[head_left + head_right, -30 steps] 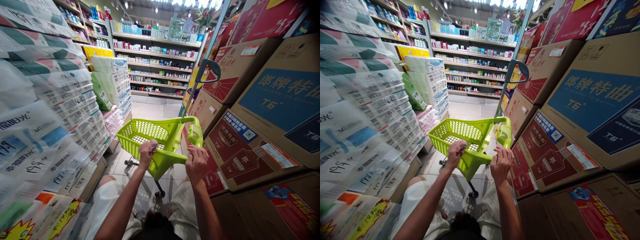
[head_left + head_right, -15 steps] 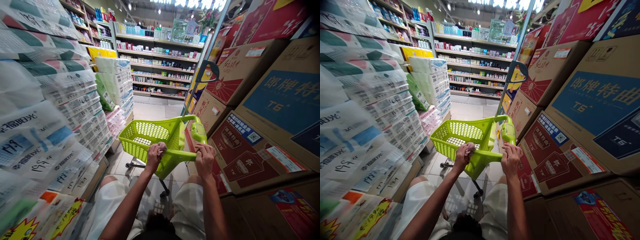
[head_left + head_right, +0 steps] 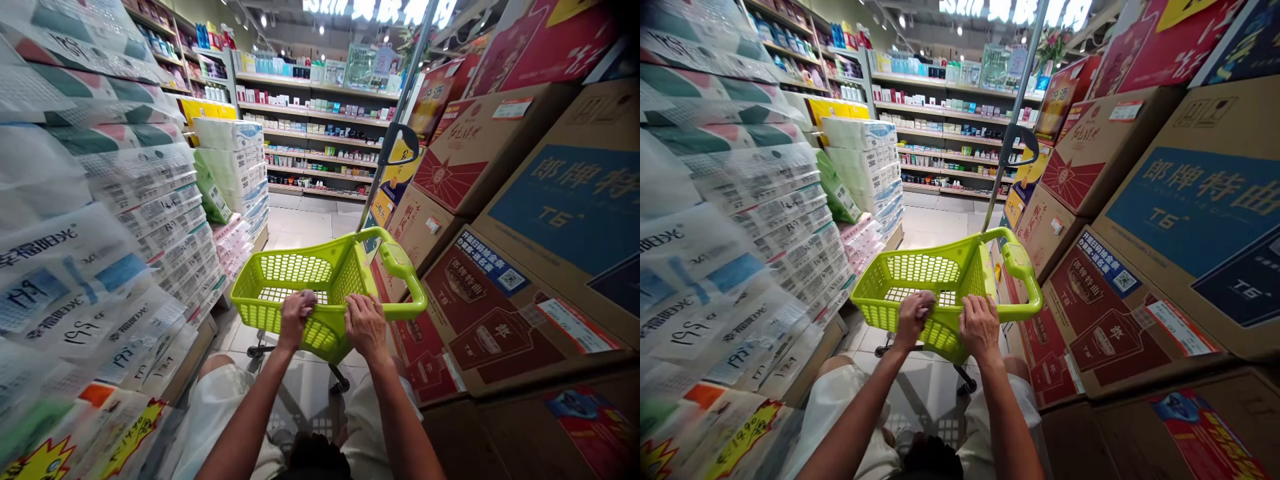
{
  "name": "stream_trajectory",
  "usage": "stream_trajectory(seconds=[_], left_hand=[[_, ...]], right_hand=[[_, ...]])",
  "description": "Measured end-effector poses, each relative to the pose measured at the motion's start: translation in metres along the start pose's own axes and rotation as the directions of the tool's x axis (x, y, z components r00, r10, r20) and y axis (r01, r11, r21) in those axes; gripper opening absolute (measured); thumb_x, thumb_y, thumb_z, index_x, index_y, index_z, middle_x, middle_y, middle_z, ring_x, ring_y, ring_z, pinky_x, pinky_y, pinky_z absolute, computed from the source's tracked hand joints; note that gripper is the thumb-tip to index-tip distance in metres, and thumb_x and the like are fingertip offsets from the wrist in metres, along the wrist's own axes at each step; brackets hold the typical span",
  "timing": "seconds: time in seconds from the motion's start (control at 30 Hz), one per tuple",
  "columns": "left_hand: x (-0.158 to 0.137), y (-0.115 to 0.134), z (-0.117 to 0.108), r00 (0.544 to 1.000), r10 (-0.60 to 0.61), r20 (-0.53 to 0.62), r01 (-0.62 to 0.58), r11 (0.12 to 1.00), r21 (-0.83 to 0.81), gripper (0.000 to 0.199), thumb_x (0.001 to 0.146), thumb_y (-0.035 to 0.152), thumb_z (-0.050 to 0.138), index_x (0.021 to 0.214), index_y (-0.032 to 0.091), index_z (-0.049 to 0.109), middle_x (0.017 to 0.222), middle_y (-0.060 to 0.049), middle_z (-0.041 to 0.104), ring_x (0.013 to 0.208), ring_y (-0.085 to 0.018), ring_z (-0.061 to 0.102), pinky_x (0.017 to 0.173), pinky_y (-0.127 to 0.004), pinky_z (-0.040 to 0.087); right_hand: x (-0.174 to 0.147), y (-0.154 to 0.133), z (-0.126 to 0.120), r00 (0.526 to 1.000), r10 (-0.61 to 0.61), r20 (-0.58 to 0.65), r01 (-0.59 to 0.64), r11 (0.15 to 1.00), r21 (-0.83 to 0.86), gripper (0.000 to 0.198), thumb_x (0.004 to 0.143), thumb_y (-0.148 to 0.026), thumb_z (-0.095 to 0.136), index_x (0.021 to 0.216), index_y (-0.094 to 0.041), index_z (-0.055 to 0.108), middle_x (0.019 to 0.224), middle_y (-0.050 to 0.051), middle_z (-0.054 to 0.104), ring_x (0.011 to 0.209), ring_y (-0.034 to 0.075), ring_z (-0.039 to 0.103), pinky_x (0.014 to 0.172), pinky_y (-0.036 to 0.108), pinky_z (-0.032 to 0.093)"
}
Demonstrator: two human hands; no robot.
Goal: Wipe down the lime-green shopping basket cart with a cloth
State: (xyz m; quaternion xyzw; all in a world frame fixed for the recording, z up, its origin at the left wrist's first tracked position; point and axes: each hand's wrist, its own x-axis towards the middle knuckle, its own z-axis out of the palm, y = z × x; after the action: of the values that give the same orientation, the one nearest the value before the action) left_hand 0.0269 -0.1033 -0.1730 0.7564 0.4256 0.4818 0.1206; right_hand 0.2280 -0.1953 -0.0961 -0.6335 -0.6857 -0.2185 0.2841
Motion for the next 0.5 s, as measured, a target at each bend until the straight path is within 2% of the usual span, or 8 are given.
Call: stream_trajectory(seconds=[0.1,0.17,0.23,0.3,0.37,0.43,0.5], left_hand=[[0.001,-0.045,-0.027,0.968,-0.183,-0.171,0.203,0.973,0.109,0.030,0.095,0.030,0.051,0.112,0.017,0.072,0.123,-0.020,0.069,0.126,-0.036,0.059,0.113,-0.057,0.043],[-0.003,-0.051,-0.029,0.939,-0.252,-0.232,0.290,0.945,0.148,0.030,0.094,0.029,0.052,0.112,0.015,0.071,0.126,-0.023,0.068,0.128,-0.038,0.058,0.116,-0.060,0.039],[-0.010,-0.037,-0.015,0.962,-0.213,-0.169,0.238,0.960,0.147,0.029,0.096,0.026,0.049,0.114,0.017,0.070,0.129,-0.020,0.069,0.131,-0.035,0.058,0.122,-0.061,0.031],[-0.017,-0.017,0.002,0.994,-0.098,-0.042,0.102,0.989,0.110,0.030,0.099,0.025,0.047,0.119,0.020,0.069,0.134,-0.015,0.068,0.136,-0.031,0.056,0.126,-0.059,0.025],[-0.022,-0.012,0.005,0.999,-0.019,0.029,0.017,0.997,0.076,0.030,0.099,0.026,0.050,0.122,0.022,0.068,0.138,-0.012,0.067,0.139,-0.028,0.055,0.128,-0.056,0.023],[-0.021,-0.032,-0.012,0.999,-0.052,-0.004,0.052,0.995,0.082,0.029,0.096,0.026,0.053,0.120,0.022,0.069,0.136,-0.013,0.068,0.139,-0.029,0.055,0.129,-0.055,0.024],[-0.014,-0.067,-0.041,0.974,-0.178,-0.138,0.193,0.976,0.102,0.028,0.093,0.023,0.053,0.116,0.021,0.071,0.133,-0.015,0.069,0.139,-0.032,0.055,0.128,-0.057,0.025]], right_hand=[[-0.005,0.006,0.002,0.999,-0.021,0.032,0.022,0.999,-0.046,0.025,0.101,-0.022,0.052,0.120,-0.020,0.069,0.123,0.008,0.075,0.119,0.026,0.060,0.117,0.043,0.027],[-0.006,0.008,0.002,0.998,-0.043,0.049,0.045,0.998,-0.036,0.022,0.103,-0.025,0.053,0.118,-0.022,0.069,0.121,0.006,0.076,0.117,0.026,0.061,0.117,0.044,0.026],[-0.006,0.007,0.002,0.997,-0.042,0.058,0.043,0.999,-0.023,0.019,0.102,-0.026,0.054,0.112,-0.023,0.070,0.118,0.005,0.077,0.114,0.025,0.061,0.116,0.045,0.025],[-0.005,0.005,0.002,0.998,-0.028,0.059,0.030,0.999,-0.024,0.016,0.101,-0.025,0.056,0.109,-0.023,0.070,0.115,0.004,0.077,0.111,0.025,0.061,0.114,0.044,0.026],[-0.005,0.005,0.001,0.998,-0.026,0.050,0.027,0.999,-0.037,0.016,0.101,-0.026,0.056,0.108,-0.023,0.070,0.114,0.004,0.077,0.110,0.025,0.061,0.113,0.042,0.027],[-0.006,0.006,-0.001,0.998,-0.041,0.045,0.043,0.998,-0.052,0.016,0.102,-0.028,0.056,0.110,-0.022,0.069,0.116,0.004,0.077,0.110,0.024,0.060,0.112,0.041,0.028],[-0.006,0.006,-0.003,0.998,-0.052,0.046,0.055,0.997,-0.060,0.016,0.102,-0.028,0.056,0.110,-0.022,0.069,0.115,0.004,0.076,0.109,0.024,0.060,0.111,0.040,0.028]])
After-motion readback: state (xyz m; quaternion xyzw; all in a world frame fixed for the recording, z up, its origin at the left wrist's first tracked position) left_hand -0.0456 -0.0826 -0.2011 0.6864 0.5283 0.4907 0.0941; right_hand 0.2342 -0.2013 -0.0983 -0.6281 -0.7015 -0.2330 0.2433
